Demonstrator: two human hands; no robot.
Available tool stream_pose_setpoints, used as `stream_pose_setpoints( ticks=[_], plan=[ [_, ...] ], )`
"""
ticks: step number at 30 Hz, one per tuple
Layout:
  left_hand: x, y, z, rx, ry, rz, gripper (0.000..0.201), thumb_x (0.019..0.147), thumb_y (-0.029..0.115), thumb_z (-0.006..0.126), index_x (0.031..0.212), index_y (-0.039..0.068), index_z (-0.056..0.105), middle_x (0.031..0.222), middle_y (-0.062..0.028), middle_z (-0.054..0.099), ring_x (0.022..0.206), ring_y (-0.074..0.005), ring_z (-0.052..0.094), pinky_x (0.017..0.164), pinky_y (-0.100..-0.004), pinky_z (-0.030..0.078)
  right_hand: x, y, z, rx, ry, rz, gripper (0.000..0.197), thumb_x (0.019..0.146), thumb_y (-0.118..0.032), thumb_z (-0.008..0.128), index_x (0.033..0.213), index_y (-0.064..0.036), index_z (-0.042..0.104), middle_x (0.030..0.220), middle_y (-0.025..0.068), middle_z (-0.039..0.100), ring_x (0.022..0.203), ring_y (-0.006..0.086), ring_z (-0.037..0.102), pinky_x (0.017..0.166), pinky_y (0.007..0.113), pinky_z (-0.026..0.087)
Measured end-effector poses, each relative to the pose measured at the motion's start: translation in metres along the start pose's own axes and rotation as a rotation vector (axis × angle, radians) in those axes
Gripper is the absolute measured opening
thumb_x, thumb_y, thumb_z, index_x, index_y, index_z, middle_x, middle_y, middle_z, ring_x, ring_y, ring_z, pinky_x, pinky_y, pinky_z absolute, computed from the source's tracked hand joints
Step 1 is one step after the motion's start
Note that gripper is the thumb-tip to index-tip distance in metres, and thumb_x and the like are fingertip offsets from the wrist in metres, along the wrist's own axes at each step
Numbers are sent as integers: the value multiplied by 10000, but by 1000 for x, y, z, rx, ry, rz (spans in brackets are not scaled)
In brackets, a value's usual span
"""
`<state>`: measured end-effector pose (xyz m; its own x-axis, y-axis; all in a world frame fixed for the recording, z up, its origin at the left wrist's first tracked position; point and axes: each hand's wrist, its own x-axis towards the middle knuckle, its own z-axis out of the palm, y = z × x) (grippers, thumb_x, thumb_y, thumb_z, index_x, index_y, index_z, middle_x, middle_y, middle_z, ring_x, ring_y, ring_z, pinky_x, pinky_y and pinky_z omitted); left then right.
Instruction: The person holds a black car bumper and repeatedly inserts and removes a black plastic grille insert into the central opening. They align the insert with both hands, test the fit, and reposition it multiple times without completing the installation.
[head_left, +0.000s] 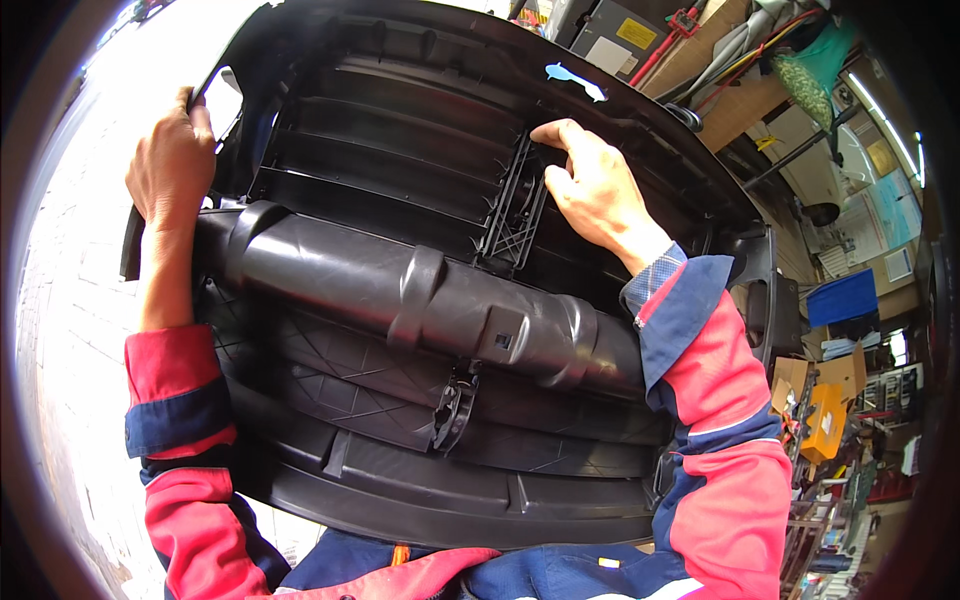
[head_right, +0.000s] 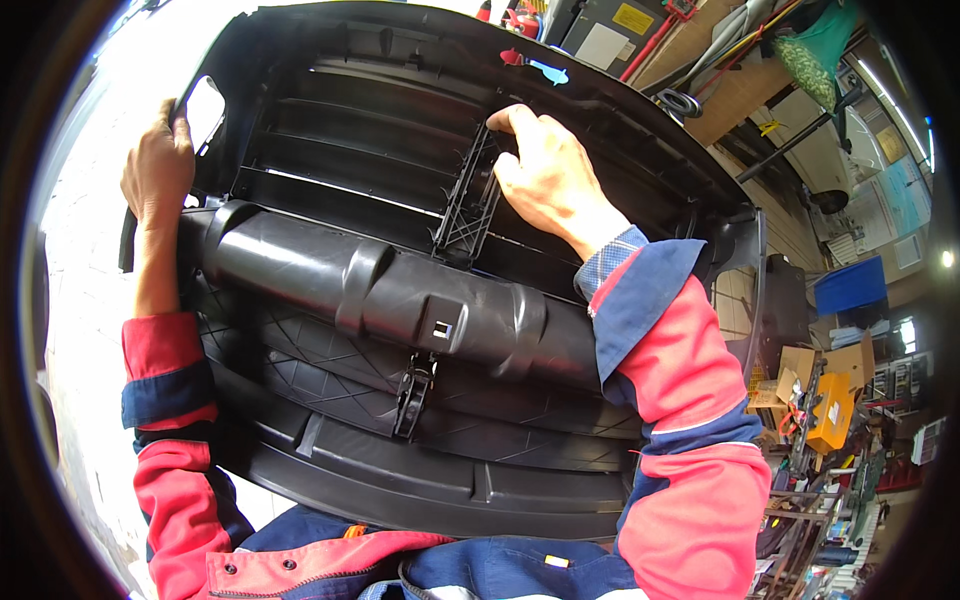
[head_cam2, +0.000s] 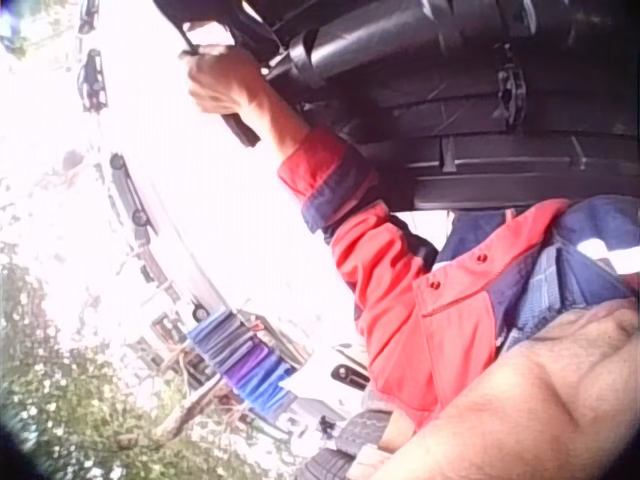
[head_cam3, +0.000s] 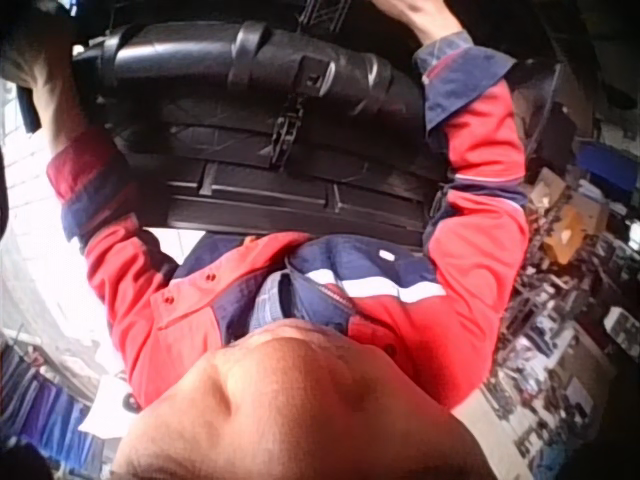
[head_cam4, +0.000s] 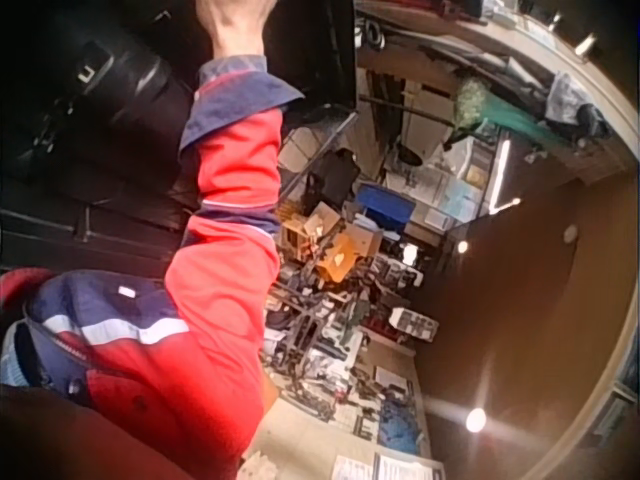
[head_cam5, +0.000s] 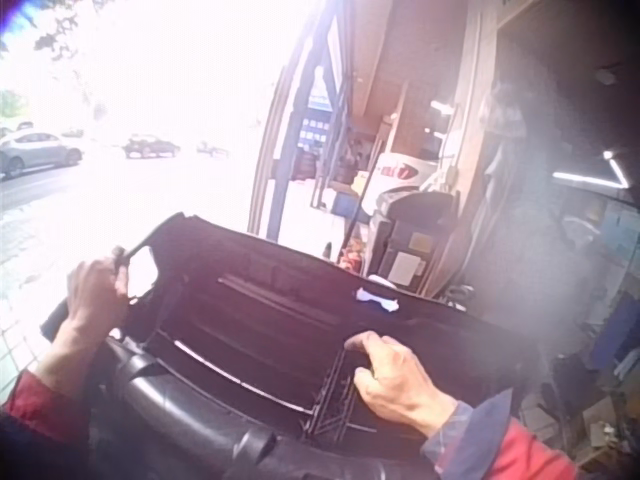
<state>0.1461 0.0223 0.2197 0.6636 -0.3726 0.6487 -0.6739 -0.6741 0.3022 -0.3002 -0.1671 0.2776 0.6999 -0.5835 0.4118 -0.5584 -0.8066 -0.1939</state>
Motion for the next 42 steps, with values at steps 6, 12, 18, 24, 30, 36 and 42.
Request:
stream_pose_setpoints(
  ticks=[6, 12, 18, 24, 30, 36, 42],
  plan=[
    [4, -6, 13, -2, 40, 18, 429, 1244, 412, 581, 1563, 255, 820, 1167, -142, 923, 1045, -392, 900, 894, -527, 713, -3, -7, -2, 43, -2, 30, 442, 972, -47, 648, 1397, -9, 760, 1345, 190, 872, 751, 222, 665, 828, 398, 610],
    [6, -6, 15, -3, 41, 21, 430, 1248, 411, 577, 1562, 250, 823, 1158, -135, 926, 1035, -383, 904, 881, -520, 715, -6, -9, -2, -17, -27, -31, 411, 976, -25, 620, 1366, 23, 742, 1288, 255, 845, 1168, 388, 828, 1101, 469, 637],
    [10, -7, 20, -7, 70, 53, 425, 1248, 392, 578, 1562, 249, 825, 1153, -131, 928, 1029, -378, 904, 879, -519, 714, -11, -10, -2, -33, -85, -31, 381, 969, -5, 600, 1328, 26, 725, 1239, 274, 835, 1216, 446, 819, 1135, 497, 633],
    [11, -2, 17, -5, 59, 49, 421, 1242, 373, 584, 1565, 246, 822, 1163, -140, 924, 1051, -384, 900, 898, -514, 707, -14, -11, -2, -43, -119, 13, 362, 962, -3, 603, 1303, 9, 725, 1208, 275, 835, 1157, 461, 819, 1088, 500, 640],
    [3, 2, 6, -17, 23, -6, 430, 1226, 403, 585, 1564, 263, 810, 1207, -153, 913, 1114, -424, 877, 956, -539, 680, -12, -16, -1, -65, -51, -41, 400, 957, -34, 641, 1346, -8, 731, 1120, 211, 789, 1004, 406, 783, 1005, 488, 641],
    [-5, -5, -1, -110, 66, -17, 371, 1201, 406, 602, 1468, 279, 825, 1147, -157, 907, 1073, -451, 865, 922, -568, 655, -19, -24, 3, -88, 69, -75, 522, 949, -130, 726, 1453, 6, 713, 1259, 247, 775, 1187, 407, 723, 1126, 498, 598],
    [-8, -10, 3, -142, 71, -23, 367, 1188, 399, 611, 1450, 278, 836, 1077, -161, 902, 1029, -459, 861, 894, -567, 647, -21, -12, 4, -211, 66, -87, 684, 978, -309, 841, 1536, 48, 674, 1502, 218, 692, 1363, 407, 637, 1252, 502, 526]
  ],
)
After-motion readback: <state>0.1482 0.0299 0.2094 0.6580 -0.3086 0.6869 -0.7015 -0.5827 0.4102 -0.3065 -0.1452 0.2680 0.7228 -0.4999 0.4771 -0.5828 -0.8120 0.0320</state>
